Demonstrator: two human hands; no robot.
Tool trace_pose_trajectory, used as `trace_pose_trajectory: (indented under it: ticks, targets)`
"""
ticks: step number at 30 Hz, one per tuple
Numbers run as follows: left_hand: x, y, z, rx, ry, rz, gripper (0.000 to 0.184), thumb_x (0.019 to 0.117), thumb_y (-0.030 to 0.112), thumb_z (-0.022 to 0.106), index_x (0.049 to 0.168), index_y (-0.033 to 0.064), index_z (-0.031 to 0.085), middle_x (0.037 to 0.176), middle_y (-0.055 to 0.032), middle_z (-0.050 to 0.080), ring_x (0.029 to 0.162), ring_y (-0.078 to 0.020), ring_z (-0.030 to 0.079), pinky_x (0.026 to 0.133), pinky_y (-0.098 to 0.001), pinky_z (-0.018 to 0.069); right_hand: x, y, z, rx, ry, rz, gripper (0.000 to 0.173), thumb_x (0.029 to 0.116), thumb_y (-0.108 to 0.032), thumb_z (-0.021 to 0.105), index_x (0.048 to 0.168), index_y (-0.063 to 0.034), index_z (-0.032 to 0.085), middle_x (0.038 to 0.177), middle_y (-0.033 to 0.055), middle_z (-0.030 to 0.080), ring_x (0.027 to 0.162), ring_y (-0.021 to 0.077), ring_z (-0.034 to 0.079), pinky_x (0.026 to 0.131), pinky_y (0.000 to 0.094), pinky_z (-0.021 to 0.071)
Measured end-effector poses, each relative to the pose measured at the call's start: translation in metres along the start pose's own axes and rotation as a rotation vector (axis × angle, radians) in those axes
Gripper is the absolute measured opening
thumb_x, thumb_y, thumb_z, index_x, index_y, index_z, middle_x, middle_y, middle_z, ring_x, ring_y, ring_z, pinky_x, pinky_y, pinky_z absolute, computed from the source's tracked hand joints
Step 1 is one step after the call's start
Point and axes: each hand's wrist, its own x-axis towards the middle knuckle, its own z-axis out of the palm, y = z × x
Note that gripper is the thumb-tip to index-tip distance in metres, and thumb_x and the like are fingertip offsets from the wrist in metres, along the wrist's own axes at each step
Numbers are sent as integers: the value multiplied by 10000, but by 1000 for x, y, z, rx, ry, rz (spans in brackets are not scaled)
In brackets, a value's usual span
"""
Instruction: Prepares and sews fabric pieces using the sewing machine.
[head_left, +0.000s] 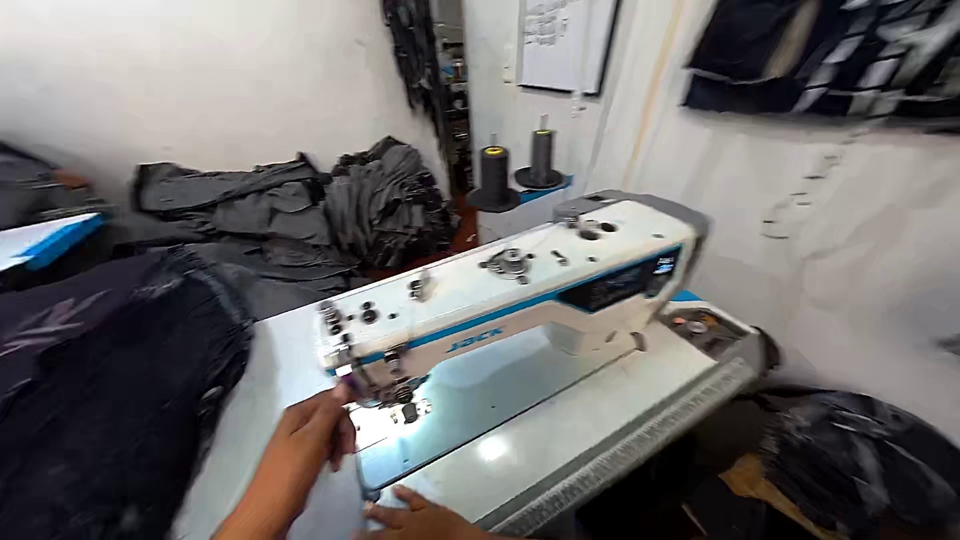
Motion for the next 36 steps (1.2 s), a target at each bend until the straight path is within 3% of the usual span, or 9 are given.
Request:
trace_pose_trajectory:
  ticks: [5, 10, 14, 17, 21, 24, 27, 32, 36]
  targets:
    - [0, 12, 11, -228, -58, -95, 483, 1079, 131, 212, 1174, -6, 665, 536, 95, 568, 405, 38, 445, 415, -125, 381, 2, 0, -1, 13, -59, -16, 433, 1007, -273, 616, 1400, -92, 636, 1516, 122, 548, 1466, 376, 426, 1203, 632, 254]
    - [-1, 0, 22, -446, 164, 73, 387, 1058, 63, 366, 783, 131, 630, 494, 97, 498, 406, 31, 433, 429, -128, 390, 3, 0, -4, 12, -106, -31, 439, 1014, -258, 600, 1415, -79, 618, 1533, 136, 525, 1483, 389, 393, 1207, 637, 231]
    - [-7, -29, 13, -741, 183, 93, 511, 1114, 218, 220, 750, 245, 579, 662, 113, 588, 575, -5, 555, 563, -169, 487, 1, 3, -4, 38, -89, -73, 412, 1019, -259, 596, 1386, -78, 642, 1514, 141, 545, 1473, 400, 404, 1201, 646, 239]
    - [-11, -34, 4, -903, 204, 52, 515, 1108, 236, 320, 767, 263, 705, 913, 63, 755, 819, -69, 717, 714, -238, 595, 4, 3, -7, 43, -141, -52, 420, 1023, -253, 584, 1406, -86, 624, 1537, 138, 521, 1494, 400, 368, 1212, 640, 210]
    - [-13, -20, 8, -525, 172, 37, 580, 1119, 278, 158, 778, 215, 623, 685, 94, 660, 593, -3, 607, 586, -162, 517, 4, 0, -12, 69, -170, -26, 430, 1010, -235, 617, 1415, -90, 619, 1550, 137, 505, 1510, 397, 339, 1222, 638, 182]
    - [-10, -13, 13, -308, 73, 105, 451, 1093, 229, 240, 1061, 103, 672, 538, 107, 566, 435, 39, 472, 468, -115, 411, 8, -6, -21, 65, -270, 33, 464, 1020, -253, 609, 1459, -107, 579, 1594, 121, 450, 1543, 374, 271, 1240, 621, 118]
    - [-5, -9, 16, -414, 142, 98, 385, 1063, 118, 399, 789, 177, 665, 494, 114, 477, 425, 30, 411, 456, -135, 372, 8, -7, -22, 47, -274, 26, 474, 1018, -272, 609, 1461, -107, 574, 1598, 125, 444, 1540, 379, 276, 1239, 626, 125]
    - [-6, -38, 6, -771, 128, 96, 422, 1093, 227, 377, 732, 239, 596, 587, 125, 529, 494, 17, 497, 499, -142, 451, 5, -2, -17, 48, -193, -8, 450, 1001, -263, 627, 1421, -104, 612, 1559, 133, 493, 1516, 386, 327, 1231, 626, 162]
    - [-21, -88, 10, -313, 81, 160, 331, 1053, 235, 473, 757, 272, 617, 678, 176, 584, 630, 54, 540, 634, -146, 462, 6, -1, -14, 10, -170, -34, 459, 991, -312, 640, 1400, -103, 629, 1540, 137, 516, 1502, 401, 351, 1206, 654, 209]
